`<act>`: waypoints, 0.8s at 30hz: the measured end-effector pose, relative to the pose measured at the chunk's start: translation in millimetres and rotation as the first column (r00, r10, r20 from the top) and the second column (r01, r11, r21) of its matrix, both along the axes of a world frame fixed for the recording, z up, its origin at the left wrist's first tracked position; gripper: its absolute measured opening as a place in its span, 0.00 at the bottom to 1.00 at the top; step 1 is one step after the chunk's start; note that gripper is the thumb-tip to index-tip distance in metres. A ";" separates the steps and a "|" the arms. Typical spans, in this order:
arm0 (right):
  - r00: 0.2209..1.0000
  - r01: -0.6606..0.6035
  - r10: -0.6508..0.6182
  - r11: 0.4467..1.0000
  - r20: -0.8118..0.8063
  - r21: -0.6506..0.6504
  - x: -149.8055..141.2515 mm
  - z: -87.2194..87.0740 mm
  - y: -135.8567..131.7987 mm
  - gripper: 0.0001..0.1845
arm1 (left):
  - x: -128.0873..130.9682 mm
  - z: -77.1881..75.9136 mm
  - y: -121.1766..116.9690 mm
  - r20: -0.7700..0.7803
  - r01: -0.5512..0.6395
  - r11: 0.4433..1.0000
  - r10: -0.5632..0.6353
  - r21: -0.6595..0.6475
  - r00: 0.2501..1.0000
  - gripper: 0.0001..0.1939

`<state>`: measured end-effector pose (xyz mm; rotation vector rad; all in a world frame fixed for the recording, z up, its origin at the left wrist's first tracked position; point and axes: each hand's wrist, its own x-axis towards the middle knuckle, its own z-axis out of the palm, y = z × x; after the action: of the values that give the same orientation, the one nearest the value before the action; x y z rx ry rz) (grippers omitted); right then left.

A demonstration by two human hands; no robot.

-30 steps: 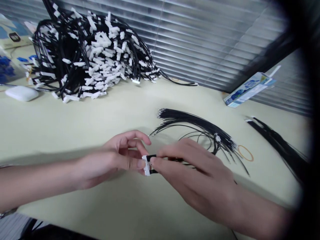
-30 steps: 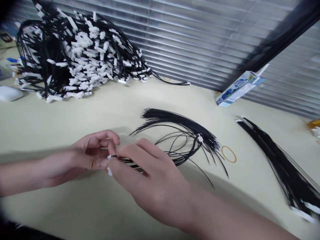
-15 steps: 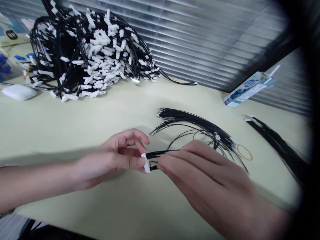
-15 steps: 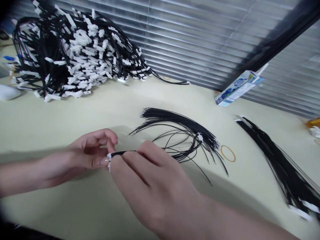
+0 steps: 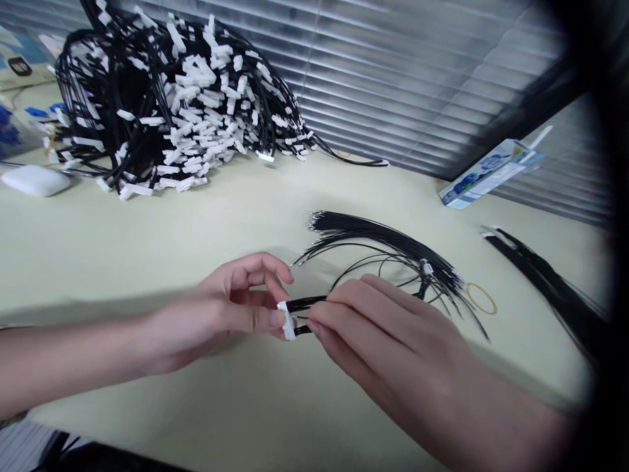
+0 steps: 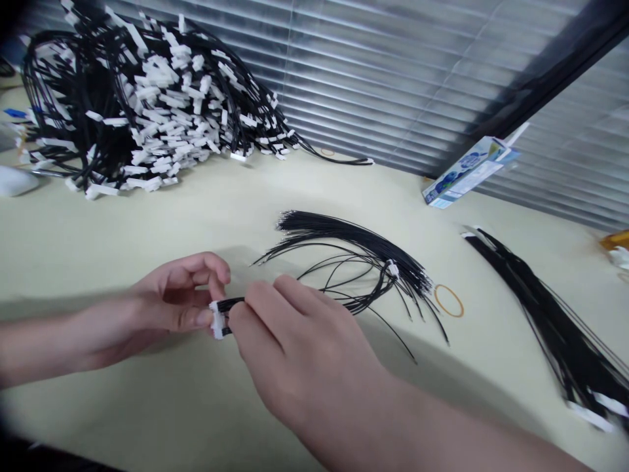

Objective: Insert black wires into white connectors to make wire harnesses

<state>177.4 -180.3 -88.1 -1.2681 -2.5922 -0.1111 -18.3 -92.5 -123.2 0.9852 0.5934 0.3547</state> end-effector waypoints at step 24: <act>1.000 -0.002 0.002 0.999 0.000 0.047 -2.3 -1.0 -0.9 0.11 | 1.8 1.3 0.0 0.005 0.005 1.000 -0.005 0.029 1.000 0.12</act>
<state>175.1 -181.2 -89.1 -1.2499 -2.5751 -0.1707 -16.5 -92.5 -121.9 1.0136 0.5824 0.3623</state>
